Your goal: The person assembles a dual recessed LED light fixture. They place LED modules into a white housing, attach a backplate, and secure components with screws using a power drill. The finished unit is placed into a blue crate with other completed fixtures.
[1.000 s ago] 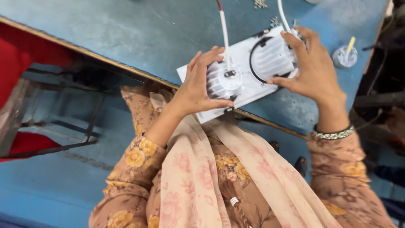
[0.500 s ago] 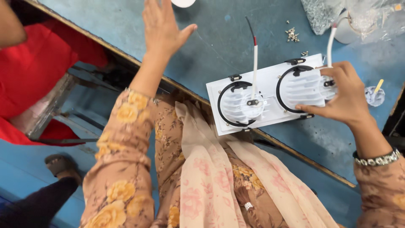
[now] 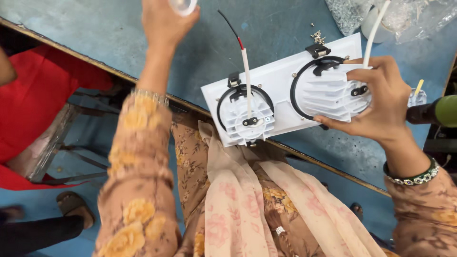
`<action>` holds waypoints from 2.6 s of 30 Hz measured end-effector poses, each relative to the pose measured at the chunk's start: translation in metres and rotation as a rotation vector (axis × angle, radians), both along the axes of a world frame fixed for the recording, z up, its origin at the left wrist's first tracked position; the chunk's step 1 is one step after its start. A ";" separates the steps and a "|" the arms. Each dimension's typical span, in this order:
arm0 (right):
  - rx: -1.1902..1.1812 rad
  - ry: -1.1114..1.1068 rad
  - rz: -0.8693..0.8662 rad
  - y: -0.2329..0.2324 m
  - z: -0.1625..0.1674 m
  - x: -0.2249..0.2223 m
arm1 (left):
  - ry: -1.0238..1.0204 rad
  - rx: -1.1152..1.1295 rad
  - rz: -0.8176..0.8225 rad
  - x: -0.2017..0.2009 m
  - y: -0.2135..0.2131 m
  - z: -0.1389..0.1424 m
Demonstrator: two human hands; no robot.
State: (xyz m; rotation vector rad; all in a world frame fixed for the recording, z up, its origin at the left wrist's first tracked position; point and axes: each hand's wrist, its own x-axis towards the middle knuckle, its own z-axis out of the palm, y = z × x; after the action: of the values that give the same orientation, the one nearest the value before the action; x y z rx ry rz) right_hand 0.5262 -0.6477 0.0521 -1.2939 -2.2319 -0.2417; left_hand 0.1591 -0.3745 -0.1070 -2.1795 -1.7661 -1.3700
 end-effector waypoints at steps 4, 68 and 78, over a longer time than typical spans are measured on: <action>0.003 0.218 0.089 0.006 -0.021 0.012 | -1.245 -0.433 -0.555 -0.021 -0.109 0.007; -1.056 1.462 0.388 -0.026 -0.104 -0.095 | -0.026 -0.115 -0.597 0.063 -0.297 0.129; -1.019 1.451 0.334 -0.033 -0.121 -0.088 | -0.015 -0.089 -0.652 0.060 -0.297 0.137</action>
State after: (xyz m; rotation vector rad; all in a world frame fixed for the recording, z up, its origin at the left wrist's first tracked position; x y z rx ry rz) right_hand 0.4385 -0.6812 -0.0687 -0.8605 -1.0968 1.5882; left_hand 0.2187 -0.6714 0.0300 -2.9554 -1.1666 -1.4054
